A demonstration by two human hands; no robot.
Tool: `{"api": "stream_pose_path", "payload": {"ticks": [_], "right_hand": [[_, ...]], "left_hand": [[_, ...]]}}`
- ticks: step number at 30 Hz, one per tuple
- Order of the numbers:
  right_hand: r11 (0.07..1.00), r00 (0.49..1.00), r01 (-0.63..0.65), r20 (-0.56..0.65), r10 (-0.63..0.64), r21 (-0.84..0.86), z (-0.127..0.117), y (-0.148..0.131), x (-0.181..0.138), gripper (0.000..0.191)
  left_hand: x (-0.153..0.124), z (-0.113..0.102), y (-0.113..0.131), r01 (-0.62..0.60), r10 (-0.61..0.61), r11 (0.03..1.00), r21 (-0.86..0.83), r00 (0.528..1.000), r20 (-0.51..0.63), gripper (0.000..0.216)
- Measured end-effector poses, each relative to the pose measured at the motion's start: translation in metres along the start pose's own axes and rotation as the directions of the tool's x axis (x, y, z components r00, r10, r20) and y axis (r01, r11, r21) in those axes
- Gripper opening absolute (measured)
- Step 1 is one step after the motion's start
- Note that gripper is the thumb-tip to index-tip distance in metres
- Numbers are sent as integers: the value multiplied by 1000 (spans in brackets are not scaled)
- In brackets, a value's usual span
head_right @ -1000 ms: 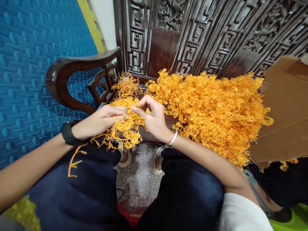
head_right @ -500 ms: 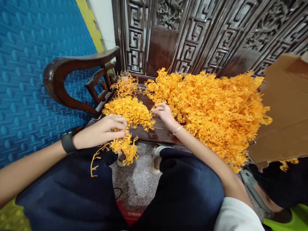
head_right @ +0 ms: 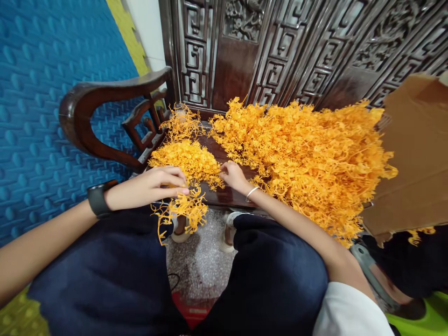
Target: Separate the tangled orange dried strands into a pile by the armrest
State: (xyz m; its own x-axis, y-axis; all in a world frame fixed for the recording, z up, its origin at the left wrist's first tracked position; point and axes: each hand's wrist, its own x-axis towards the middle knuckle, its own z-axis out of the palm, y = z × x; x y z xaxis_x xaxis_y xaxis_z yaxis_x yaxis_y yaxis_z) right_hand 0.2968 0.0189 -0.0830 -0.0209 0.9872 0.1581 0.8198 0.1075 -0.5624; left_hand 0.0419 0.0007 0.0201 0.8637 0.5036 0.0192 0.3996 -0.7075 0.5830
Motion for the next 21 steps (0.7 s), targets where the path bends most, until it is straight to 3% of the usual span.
{"api": "stream_pose_path", "payload": {"ticks": [2, 4, 6, 9, 12, 15, 21], "right_hand": [[989, 988, 145, -63, -144, 2, -6, -17, -5, 12], [946, 942, 318, -128, -309, 58, -15, -41, -11, 11], [901, 910, 402, -173, -375, 162, -26, -65, -20, 11], [859, 913, 407, -171, -371, 310, -38, -95, -32, 13], [836, 927, 363, -72, -368, 411, -43, -110, -41, 15], [821, 922, 333, 21, -386, 465, -45, -115, -45, 17], [819, 926, 296, 61, -372, 491, -48, -112, -45, 21]], "left_hand": [[0, -1, -2, -7, 7, 1000, -11, 999, -32, 29], [0, -2, -3, -18, 17, 1000, -19, 998, -65, 30], [0, -3, -4, -27, 24, 999, -27, 995, -101, 30], [-1, -5, -5, -27, 18, 998, -62, 988, -151, 27], [-2, -6, -6, -31, 14, 995, -90, 983, -181, 28], [-2, -8, -7, -36, 14, 996, -85, 969, -245, 29], [-2, -11, -6, -74, 48, 996, -54, 923, -381, 31]]}}
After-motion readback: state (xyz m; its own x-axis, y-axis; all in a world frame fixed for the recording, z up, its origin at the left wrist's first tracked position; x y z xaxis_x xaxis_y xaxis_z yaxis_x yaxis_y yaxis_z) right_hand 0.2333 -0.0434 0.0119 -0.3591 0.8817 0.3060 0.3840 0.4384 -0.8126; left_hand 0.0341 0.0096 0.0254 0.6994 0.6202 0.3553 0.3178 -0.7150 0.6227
